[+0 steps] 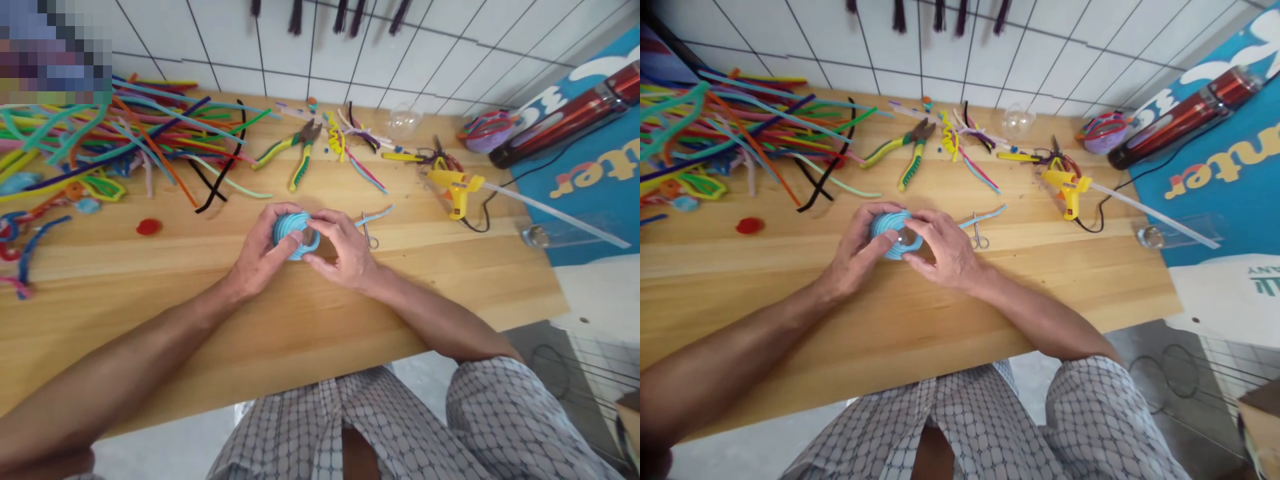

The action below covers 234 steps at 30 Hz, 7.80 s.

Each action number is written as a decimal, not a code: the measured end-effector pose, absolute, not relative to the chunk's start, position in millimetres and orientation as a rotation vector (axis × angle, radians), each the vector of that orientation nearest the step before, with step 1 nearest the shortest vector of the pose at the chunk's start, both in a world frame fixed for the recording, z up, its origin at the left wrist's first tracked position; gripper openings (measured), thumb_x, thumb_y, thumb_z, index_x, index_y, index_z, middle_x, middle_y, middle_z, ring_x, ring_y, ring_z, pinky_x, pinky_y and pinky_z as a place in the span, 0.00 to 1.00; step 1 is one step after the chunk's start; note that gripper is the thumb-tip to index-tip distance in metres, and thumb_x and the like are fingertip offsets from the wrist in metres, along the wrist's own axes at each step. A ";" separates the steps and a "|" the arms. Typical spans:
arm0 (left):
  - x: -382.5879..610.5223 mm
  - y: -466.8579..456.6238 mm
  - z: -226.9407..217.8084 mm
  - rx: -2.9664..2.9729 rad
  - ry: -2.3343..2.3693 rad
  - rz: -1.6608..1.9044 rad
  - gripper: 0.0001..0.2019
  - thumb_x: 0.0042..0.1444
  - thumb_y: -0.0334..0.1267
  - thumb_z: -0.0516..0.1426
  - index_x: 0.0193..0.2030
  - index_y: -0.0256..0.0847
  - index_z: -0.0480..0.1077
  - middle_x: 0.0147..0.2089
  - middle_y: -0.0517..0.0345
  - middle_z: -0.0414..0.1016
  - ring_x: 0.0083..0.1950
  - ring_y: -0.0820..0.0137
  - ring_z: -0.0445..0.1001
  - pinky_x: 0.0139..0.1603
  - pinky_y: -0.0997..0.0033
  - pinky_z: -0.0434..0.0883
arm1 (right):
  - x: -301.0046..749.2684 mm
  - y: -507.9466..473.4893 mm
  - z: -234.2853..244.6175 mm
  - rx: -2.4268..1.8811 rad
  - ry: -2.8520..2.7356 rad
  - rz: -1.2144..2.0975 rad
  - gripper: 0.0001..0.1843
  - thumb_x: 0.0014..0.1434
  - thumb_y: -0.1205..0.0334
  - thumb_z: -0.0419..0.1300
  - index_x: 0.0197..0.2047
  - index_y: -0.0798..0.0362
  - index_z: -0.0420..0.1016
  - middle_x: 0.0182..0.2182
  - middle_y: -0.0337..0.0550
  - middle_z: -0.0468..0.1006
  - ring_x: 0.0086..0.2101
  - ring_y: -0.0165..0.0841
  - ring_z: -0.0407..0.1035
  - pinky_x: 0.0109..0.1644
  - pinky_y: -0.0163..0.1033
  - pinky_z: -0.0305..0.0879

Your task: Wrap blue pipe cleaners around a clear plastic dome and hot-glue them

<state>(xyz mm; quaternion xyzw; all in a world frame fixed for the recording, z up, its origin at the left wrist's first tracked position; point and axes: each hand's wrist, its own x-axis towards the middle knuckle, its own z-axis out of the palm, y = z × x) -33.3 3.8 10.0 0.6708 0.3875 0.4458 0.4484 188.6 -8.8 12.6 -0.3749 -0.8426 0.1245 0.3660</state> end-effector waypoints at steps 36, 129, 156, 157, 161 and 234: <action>-29.7 1.5 6.3 1.813 0.958 1.088 0.25 0.67 0.49 0.63 0.66 0.47 0.63 0.65 0.46 0.72 0.65 0.58 0.74 0.68 0.51 0.74 | 191.9 -4.6 5.1 -0.912 -2.149 0.163 0.36 0.64 0.59 0.68 0.72 0.43 0.64 0.62 0.56 0.77 0.60 0.52 0.75 0.61 0.64 0.76; -27.1 -4.5 3.7 1.923 0.779 1.141 0.21 0.72 0.46 0.58 0.67 0.46 0.62 0.65 0.43 0.70 0.67 0.56 0.72 0.69 0.47 0.73 | 186.1 1.7 29.4 -0.926 -1.896 0.466 0.06 0.67 0.63 0.69 0.39 0.47 0.76 0.34 0.38 0.80 0.37 0.35 0.76 0.43 0.43 0.72; -23.7 -5.8 8.2 1.828 0.843 1.116 0.17 0.71 0.49 0.59 0.60 0.45 0.66 0.62 0.45 0.74 0.65 0.58 0.75 0.67 0.52 0.73 | 192.7 3.3 26.1 -0.940 -1.971 0.469 0.07 0.69 0.57 0.65 0.39 0.47 0.76 0.37 0.41 0.81 0.38 0.36 0.75 0.43 0.45 0.73; -23.4 -5.9 7.8 1.822 0.849 1.117 0.18 0.71 0.50 0.59 0.60 0.45 0.66 0.62 0.45 0.74 0.65 0.58 0.75 0.67 0.52 0.73 | 192.5 3.3 25.5 -0.944 -1.966 0.475 0.07 0.69 0.57 0.65 0.39 0.47 0.76 0.37 0.41 0.81 0.38 0.36 0.75 0.43 0.45 0.73; -22.4 -5.5 6.4 1.785 0.868 1.115 0.20 0.70 0.54 0.60 0.59 0.44 0.66 0.61 0.46 0.74 0.62 0.60 0.76 0.65 0.55 0.74 | 192.2 4.3 23.6 -0.937 -1.965 0.492 0.07 0.70 0.55 0.65 0.39 0.47 0.76 0.36 0.41 0.80 0.38 0.37 0.75 0.44 0.45 0.73; -23.5 2.8 4.1 1.797 1.116 1.136 0.17 0.67 0.45 0.57 0.60 0.43 0.67 0.60 0.48 0.71 0.63 0.58 0.71 0.70 0.50 0.69 | 430.2 22.5 5.4 -2.016 -1.221 -0.107 0.20 0.55 0.50 0.69 0.43 0.48 0.66 0.50 0.57 0.77 0.55 0.52 0.70 0.64 0.64 0.66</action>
